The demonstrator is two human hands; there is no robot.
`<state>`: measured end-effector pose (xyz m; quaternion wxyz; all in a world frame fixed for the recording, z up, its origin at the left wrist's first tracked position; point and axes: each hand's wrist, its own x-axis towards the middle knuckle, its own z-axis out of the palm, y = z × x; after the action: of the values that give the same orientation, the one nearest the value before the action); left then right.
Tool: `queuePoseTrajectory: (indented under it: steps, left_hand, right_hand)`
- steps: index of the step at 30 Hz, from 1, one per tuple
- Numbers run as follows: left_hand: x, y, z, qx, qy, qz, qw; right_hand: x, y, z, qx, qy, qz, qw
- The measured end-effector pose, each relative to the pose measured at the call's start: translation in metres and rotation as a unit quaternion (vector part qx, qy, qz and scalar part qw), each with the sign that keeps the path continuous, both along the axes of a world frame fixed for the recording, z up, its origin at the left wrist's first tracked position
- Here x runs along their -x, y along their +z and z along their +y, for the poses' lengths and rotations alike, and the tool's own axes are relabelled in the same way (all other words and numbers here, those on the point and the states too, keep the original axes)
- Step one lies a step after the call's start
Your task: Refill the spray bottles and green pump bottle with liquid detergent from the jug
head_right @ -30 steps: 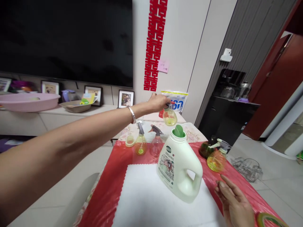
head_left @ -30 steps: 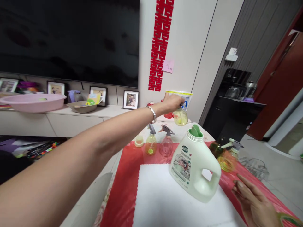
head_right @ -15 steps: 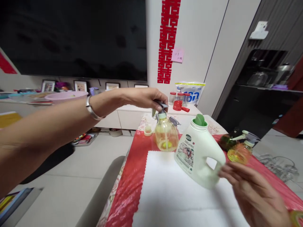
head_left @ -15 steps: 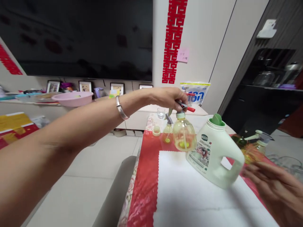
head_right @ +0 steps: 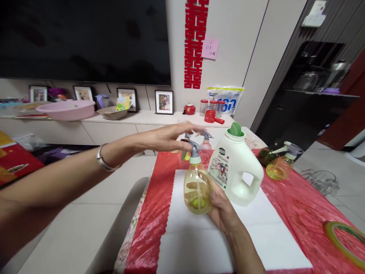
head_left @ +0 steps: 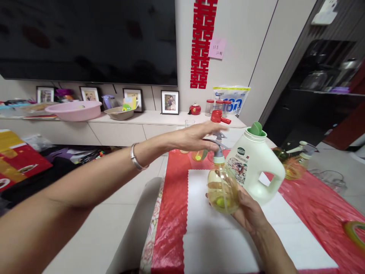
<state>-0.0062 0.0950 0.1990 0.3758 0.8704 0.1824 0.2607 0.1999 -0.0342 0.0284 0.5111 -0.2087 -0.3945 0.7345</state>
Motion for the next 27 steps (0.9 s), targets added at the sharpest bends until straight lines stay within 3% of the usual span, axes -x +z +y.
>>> queuePoseTrajectory:
  steps: [2,4,7,9,11,15,21,27]
  left_hand:
    - [0.009,-0.021,0.001,0.077,0.09,-0.143,0.983]
    - [0.013,-0.049,-0.002,0.213,0.136,-0.248,0.935]
    - [0.009,-0.091,-0.017,0.39,0.038,-0.286,0.874]
    - [0.0,-0.112,-0.03,0.441,-0.028,-0.292,0.848]
    - [-0.012,-0.124,-0.042,0.471,-0.052,-0.319,0.821]
    - [-0.026,-0.132,-0.05,0.496,-0.071,-0.361,0.786]
    - [-0.024,-0.139,-0.047,0.504,-0.085,-0.357,0.782]
    - [-0.023,-0.134,-0.051,0.515,-0.056,-0.365,0.774]
  right_hand:
    - [-0.005,-0.003,0.001,0.002,0.009,0.027,1.0]
    - [-0.007,-0.004,0.001,0.0,0.033,0.046,0.998]
    - [-0.007,-0.005,0.002,-0.008,0.083,0.063,0.995]
    - [-0.003,-0.007,0.002,-0.014,0.113,0.072,0.991]
    - [0.001,-0.008,0.001,-0.023,0.141,0.08,0.987]
    - [0.008,-0.012,0.0,-0.019,0.198,0.1,0.975]
    - [0.006,-0.017,0.0,0.026,0.24,0.106,0.965]
    - [0.0,-0.015,-0.001,0.032,0.184,0.052,0.981]
